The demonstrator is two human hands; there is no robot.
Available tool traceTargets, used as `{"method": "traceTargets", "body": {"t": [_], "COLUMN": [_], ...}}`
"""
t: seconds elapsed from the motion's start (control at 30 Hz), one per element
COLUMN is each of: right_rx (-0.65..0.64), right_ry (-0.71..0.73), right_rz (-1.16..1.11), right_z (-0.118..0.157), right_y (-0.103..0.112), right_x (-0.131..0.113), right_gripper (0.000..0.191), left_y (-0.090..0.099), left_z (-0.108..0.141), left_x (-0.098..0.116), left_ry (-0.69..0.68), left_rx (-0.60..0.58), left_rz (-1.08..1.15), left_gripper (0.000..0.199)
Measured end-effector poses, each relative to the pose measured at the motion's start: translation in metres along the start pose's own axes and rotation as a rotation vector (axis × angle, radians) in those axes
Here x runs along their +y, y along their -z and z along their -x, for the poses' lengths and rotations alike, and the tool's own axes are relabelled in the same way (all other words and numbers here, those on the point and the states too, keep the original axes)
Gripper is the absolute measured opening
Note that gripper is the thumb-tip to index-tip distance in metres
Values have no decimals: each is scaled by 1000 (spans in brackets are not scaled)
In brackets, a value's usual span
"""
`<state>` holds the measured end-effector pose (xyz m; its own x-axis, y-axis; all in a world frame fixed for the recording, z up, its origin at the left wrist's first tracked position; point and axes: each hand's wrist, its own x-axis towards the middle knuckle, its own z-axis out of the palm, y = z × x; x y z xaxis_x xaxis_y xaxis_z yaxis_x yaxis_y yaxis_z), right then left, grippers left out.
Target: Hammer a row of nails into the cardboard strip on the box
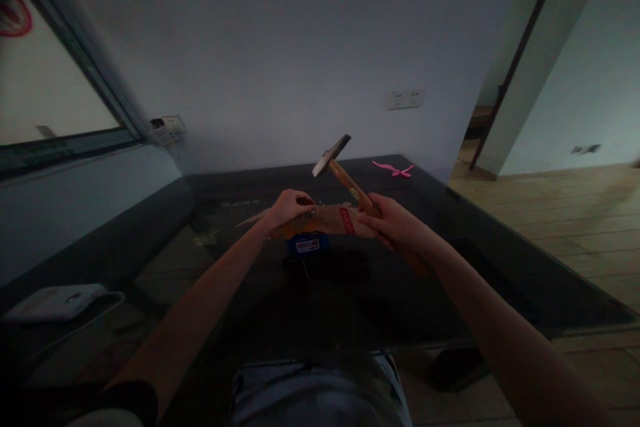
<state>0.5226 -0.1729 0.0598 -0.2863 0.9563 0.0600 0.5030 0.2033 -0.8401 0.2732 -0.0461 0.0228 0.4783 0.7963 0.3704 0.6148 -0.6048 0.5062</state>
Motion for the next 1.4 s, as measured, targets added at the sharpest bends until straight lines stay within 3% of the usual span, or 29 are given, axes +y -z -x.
{"method": "traceTargets", "body": {"t": [0.23,0.4,0.63,0.77,1.0,1.13,1.4], "right_rx": [-166,-150,-229,-188,-220,-170,-200], "right_ry": [-102,-64,-65,-30,-35,-25,-36], "right_rz": [381,454,569,572,525,513,523], "right_z": [-12,-16,-16,-14,-16,-15,-13], "right_y": [12,20,22,24,22,24,19], "right_x": [-22,-32,-43,-51,-28,-31,-30], "right_gripper": [11,15,11,15,15,16,13], "left_y": [-3,-3,-9,-9,-10,-9,-6], "left_z": [-1,-2,-1,-2,-2,-2,0], "left_x": [-1,-5,-10,-9,-11,-11,-8], "left_ry": [50,65,99,82,59,67,59], "left_rx": [-18,-19,-18,-6,-16,-20,-37], "left_rz": [25,60,146,76,96,48,68], "left_gripper": [22,23,22,21,22,23,22]}}
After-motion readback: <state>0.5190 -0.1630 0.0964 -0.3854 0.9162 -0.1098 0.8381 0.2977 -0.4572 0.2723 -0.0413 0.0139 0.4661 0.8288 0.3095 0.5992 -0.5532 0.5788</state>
